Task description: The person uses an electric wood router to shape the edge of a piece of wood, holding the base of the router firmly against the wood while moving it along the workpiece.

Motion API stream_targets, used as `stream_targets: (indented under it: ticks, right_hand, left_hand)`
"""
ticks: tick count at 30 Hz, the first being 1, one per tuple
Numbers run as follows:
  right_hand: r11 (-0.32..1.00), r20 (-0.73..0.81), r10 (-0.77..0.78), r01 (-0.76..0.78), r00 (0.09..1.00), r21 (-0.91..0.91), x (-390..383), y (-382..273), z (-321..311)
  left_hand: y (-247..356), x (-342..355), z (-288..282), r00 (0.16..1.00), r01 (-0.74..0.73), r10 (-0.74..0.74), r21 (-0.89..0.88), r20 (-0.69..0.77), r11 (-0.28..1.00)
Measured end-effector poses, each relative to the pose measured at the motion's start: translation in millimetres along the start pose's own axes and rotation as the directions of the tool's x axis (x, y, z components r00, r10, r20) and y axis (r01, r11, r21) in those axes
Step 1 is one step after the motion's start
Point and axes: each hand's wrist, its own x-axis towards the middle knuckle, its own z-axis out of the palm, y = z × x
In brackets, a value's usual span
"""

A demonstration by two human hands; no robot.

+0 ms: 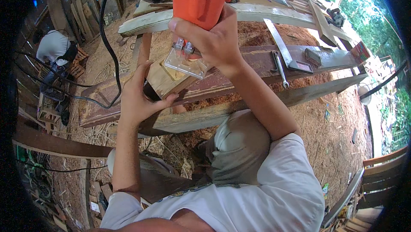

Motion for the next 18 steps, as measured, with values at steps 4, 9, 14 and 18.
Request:
stream_targets:
  ticks: [4, 9, 14, 18]
  right_hand:
    - [1.000, 0.010, 0.007, -0.007, 1.000, 0.009, 0.7, -1.3, 2.1]
    - [0.997, -0.008, 0.044, -0.043, 0.999, 0.057, 0.9, -0.9, 4.0]
    - [1.000, 0.005, -0.008, 0.009, 1.000, -0.030, 2.8, -1.2, 3.8]
    - [0.996, 0.045, -0.044, 0.048, 0.998, -0.077, 3.5, 2.5, 2.2]
  left_hand:
    - [-0.6, -1.1, 0.7, 0.999, -0.030, 0.031, 0.036, -0.028, 0.999]
    - [0.2, 0.9, 0.6, 0.998, 0.054, -0.054, -0.002, 0.033, 0.999]
    - [0.9, 0.8, -1.5, 1.000, -0.019, 0.019, 0.020, -0.007, 1.000]
    - [2.3, 2.1, -1.8, 1.000, 0.011, -0.011, 0.010, 0.011, 1.000]
